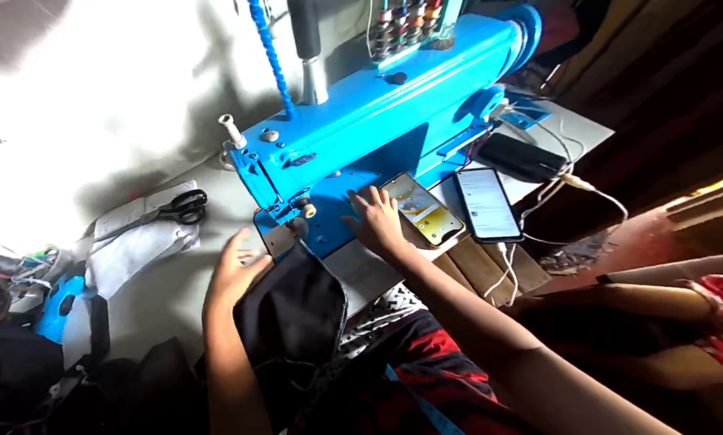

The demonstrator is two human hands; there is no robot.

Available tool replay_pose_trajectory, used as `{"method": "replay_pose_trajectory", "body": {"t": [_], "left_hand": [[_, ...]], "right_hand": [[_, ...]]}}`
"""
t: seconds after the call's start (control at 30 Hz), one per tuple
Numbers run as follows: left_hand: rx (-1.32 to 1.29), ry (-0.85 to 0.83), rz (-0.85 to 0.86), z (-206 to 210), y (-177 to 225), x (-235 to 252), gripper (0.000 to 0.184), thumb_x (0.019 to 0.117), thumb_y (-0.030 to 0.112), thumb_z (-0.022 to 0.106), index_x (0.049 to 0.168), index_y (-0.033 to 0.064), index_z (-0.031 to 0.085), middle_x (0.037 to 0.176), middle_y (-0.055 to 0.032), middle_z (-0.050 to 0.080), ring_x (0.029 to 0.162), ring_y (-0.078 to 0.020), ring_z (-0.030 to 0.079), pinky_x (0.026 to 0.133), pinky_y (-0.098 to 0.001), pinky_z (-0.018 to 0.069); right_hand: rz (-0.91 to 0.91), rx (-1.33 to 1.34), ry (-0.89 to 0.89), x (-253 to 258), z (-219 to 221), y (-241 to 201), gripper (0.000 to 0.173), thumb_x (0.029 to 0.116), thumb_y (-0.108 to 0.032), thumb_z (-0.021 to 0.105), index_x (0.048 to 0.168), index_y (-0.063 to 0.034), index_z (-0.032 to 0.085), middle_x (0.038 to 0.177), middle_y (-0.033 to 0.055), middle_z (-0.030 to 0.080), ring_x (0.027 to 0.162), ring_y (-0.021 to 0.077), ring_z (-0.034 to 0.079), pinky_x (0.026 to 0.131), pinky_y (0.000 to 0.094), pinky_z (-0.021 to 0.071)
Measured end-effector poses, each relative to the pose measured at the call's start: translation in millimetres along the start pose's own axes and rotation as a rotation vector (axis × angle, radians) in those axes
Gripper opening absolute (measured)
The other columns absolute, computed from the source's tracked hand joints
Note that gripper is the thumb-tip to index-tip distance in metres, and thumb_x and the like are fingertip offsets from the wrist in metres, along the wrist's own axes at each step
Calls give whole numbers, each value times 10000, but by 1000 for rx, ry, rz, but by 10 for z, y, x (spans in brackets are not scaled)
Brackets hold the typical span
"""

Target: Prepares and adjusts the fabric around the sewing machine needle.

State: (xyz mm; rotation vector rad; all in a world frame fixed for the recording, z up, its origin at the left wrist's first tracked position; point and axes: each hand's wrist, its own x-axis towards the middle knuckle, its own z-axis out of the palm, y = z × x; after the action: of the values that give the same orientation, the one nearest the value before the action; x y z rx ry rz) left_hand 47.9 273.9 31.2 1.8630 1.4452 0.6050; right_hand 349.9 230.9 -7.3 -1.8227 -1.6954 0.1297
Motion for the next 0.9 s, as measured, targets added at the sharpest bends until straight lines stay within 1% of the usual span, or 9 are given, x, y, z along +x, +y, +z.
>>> {"method": "replay_pose_trajectory", "body": {"t": [0.13, 0.27, 0.33, 0.43, 0.5, 0.6, 0.7, 0.8, 0.9], "left_hand": [[82, 273, -64, -54, -177, 105, 594, 1000, 256, 660, 1478, -40, 467, 1511, -284, 467, 1386, -424, 476, 1121, -585, 407], [229, -29, 108, 76, 65, 14, 478, 1016, 265, 621, 1410, -3, 578, 1401, -233, 603, 1332, -361, 560, 1120, -545, 426], [361, -189, 108, 240, 195, -141, 630, 981, 338, 648, 1493, 7, 491, 1549, -256, 449, 1469, -404, 396, 1194, -585, 320], [573, -92, 90, 633, 208, -466, 861, 974, 578, 543, 1603, 35, 316, 1654, -317, 191, 1521, -556, 155, 1146, -783, 141], [623, 73, 132, 809, 133, -546, 896, 975, 687, 395, 1593, 39, 345, 1642, -312, 239, 1509, -564, 192, 1130, -808, 114], [576, 188, 160, 866, 71, -573, 871, 968, 640, 458, 1561, 5, 391, 1614, -331, 289, 1493, -552, 259, 1151, -776, 146], [529, 205, 126, 874, 36, -578, 909, 947, 665, 478, 1567, 6, 379, 1627, -320, 271, 1502, -535, 252, 1174, -735, 156], [531, 198, 120, 874, 60, -569, 917, 937, 686, 458, 1556, 11, 402, 1616, -320, 296, 1495, -540, 264, 1161, -746, 157], [529, 203, 125, 861, 38, -564, 907, 933, 701, 449, 1541, 28, 438, 1610, -305, 322, 1489, -540, 279, 1152, -752, 164]], "right_hand": [[-265, -42, -145, -85, 135, -158, 437, 1043, -323, 553, 1433, -130, 603, 1557, 118, 493, 1476, 386, 378, 1111, 637, 353], [-460, 29, -516, -226, 200, -280, 484, 1101, -366, 408, 1514, -138, 517, 1608, 66, 446, 1536, 286, 322, 1237, 571, 217], [-472, 64, -544, -440, 40, -236, 503, 1089, -339, 458, 1494, -46, 513, 1585, 138, 464, 1507, 313, 379, 1234, 546, 258], [-539, 138, -525, -944, -322, -60, 480, 1050, -317, 553, 1400, 10, 590, 1486, 182, 564, 1426, 327, 496, 1198, 484, 358], [-556, 292, -554, -1153, -675, 125, 335, 1036, -300, 586, 1215, -48, 716, 1244, 130, 720, 1230, 286, 656, 1095, 477, 479], [-284, 329, -277, -1270, -1259, 451, 245, 990, -248, 620, 1039, -67, 778, 845, 90, 758, 827, 253, 736, 887, 462, 574], [67, 20, 67, -1245, -1550, 989, 247, 960, -91, 574, 1086, -82, 786, 1041, 130, 755, 1003, 338, 709, 896, 535, 550], [111, -79, 109, -1251, -1717, 1563, 336, 964, -45, 507, 1130, -121, 789, 1342, 171, 657, 1290, 425, 565, 1032, 632, 432], [95, -71, 76, -1269, -1746, 1832, 328, 963, -51, 506, 1075, -131, 804, 1391, 196, 618, 1351, 441, 511, 1061, 661, 393]]}}
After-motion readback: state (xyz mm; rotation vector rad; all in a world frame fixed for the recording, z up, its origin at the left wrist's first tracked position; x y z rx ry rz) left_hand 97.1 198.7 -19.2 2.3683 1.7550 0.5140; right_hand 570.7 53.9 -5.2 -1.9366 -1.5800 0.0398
